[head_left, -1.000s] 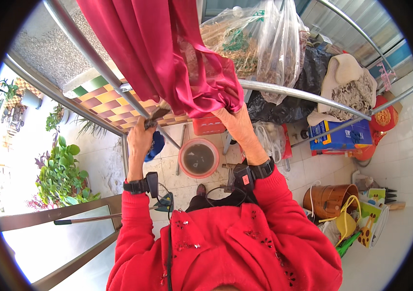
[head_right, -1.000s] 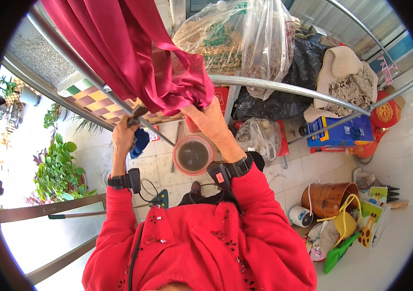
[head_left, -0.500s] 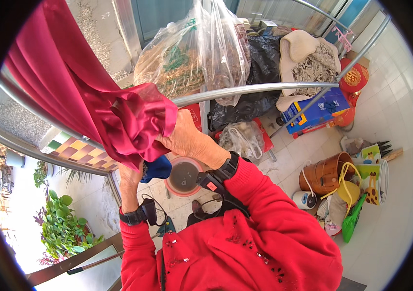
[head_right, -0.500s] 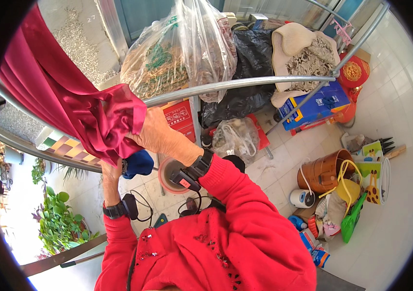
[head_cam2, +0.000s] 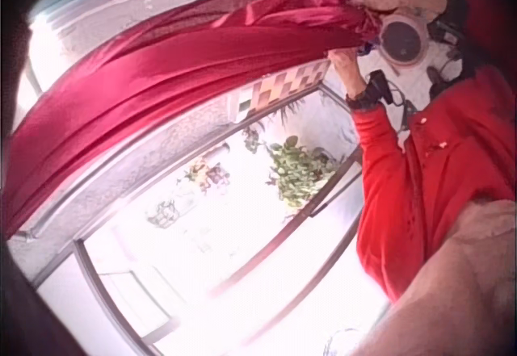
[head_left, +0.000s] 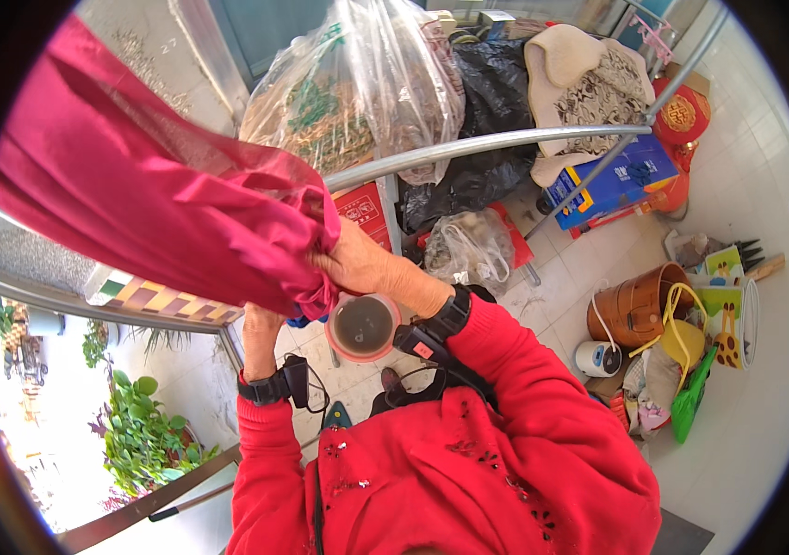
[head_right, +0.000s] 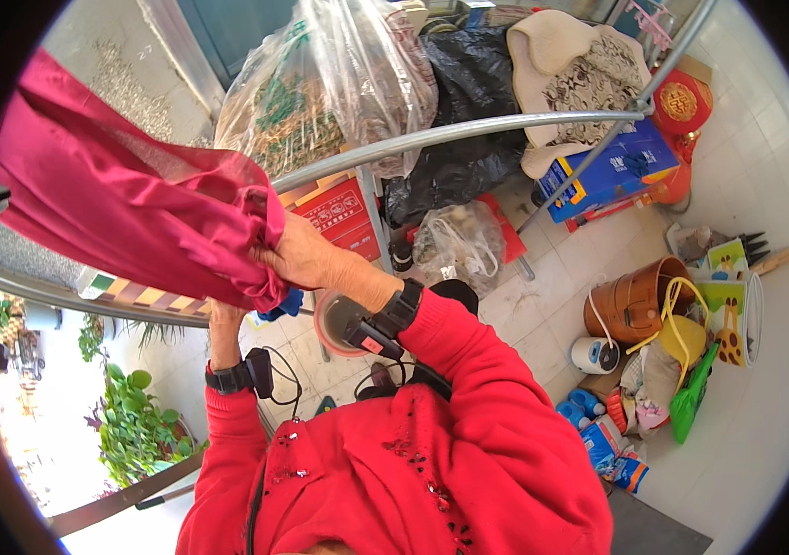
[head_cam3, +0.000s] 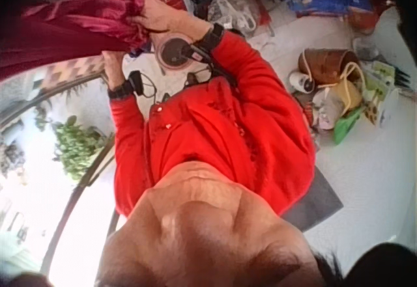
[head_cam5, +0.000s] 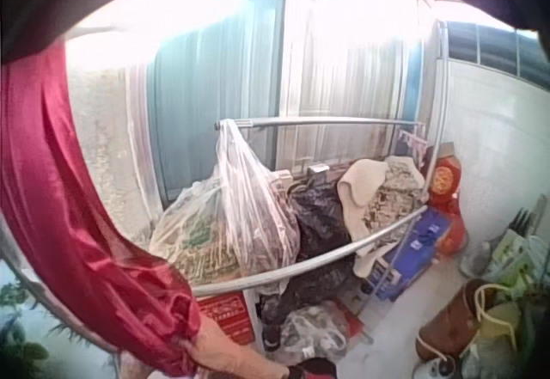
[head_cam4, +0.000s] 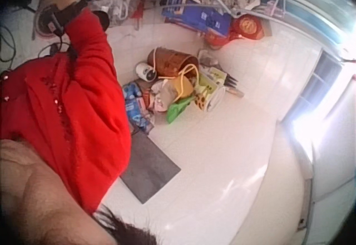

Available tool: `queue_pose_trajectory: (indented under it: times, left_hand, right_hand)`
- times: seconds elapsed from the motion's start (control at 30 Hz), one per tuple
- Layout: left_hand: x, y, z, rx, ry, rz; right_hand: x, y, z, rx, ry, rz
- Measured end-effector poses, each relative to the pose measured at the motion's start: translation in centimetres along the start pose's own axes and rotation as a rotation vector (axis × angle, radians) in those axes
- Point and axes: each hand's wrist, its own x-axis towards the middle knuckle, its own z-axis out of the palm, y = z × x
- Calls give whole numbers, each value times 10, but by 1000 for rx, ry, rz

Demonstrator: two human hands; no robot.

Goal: The person removes pink plastic hangers from a metal drying rack, then uses a blue cloth and a small brush to wipe and scrub the window frame and glass. They repeatedly wipe the same areas with the cloth and brush, then place the cloth back on the rack.

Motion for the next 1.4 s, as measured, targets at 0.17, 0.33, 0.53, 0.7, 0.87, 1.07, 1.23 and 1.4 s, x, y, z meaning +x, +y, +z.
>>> queue_pose_trajectory:
  times: [0.17,0.33,0.53,0.7,0.87,1.07,1.23,1.4]
  left_hand:
    - [-12,-2,-2,-297,-442,-485]
    - [-4,20,-4,-975,-557,-943]
    - [-43,12,9,-1075,-561,-1046]
    - [-110,-12,42,-66,-1153,-603]
    - [-102,16,43,-231,-1255,-550]
    - [-14,73,50,-1013,-922,-346]
    - [30,101,47,-1186,-982,-494]
    - [55,123,52,-1255,-1017,-468]
  right_hand:
    - [-18,3,-4,-354,-12,-260]
    - [-43,11,-36,-95,-11,174]
    - [-68,26,-88,-359,-194,365]
    - [-102,32,-123,-196,76,485]
    - [-137,30,-114,-172,-224,892]
    - [-147,26,-69,-51,-493,545]
    - [-137,20,-70,221,-40,672]
    - [-138,19,-67,321,222,578]
